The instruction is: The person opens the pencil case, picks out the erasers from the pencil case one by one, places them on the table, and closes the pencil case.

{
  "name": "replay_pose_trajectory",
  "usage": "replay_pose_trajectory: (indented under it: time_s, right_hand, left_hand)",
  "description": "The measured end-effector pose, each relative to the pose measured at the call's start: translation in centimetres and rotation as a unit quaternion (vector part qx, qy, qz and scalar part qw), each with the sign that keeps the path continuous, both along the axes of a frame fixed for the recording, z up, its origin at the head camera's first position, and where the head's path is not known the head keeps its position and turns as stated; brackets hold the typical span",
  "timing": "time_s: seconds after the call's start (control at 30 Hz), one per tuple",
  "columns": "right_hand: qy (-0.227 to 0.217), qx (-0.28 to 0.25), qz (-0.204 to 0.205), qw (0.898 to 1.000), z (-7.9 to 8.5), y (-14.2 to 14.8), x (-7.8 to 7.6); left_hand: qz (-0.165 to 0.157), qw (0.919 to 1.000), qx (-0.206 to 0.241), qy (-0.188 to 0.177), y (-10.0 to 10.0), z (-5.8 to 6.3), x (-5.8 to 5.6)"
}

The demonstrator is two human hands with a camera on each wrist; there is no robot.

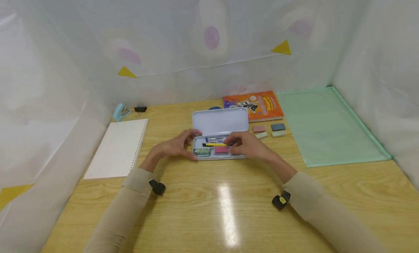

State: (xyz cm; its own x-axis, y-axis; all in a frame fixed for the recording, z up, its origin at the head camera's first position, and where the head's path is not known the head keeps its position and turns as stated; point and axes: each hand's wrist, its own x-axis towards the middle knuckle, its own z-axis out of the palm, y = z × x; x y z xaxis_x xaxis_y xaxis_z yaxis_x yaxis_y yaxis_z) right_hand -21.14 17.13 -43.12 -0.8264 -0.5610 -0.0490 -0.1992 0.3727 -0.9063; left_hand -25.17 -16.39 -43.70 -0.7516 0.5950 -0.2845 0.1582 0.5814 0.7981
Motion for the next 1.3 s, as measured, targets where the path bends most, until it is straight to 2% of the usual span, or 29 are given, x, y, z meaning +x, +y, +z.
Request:
replay_pose_trajectory:
  time_s: [0.27,0.53,0.9,1.1,1.3]
  right_hand:
    - [0.067,0.078,-0.017,0.995,0.0,-1.9,-0.2]
    - [0.11,0.092,-0.029,0.989,-0.1,-2.7,-0.2]
    - [0.095,0.115,-0.044,0.988,0.4,-1.8,0.6]
    - [0.09,0.081,-0.052,0.991,0.8,1.1,1.0]
    - [0.055,0.063,-0.089,0.993,1.4,4.6,1.0]
  left_hand:
    - [-0.001,1.0,-0.004,0.002,0.0,0.0,0.0]
    - [0.002,1.0,-0.001,0.001,-0.1,0.2,0.0]
    - [-0.002,1.0,0.009,0.002,-0.1,0.0,0.1]
    - [-0.001,0.9999,0.012,0.002,-0.2,0.0,0.1]
    - [-0.001,0.9999,0.01,0.006,-0.2,0.0,0.1]
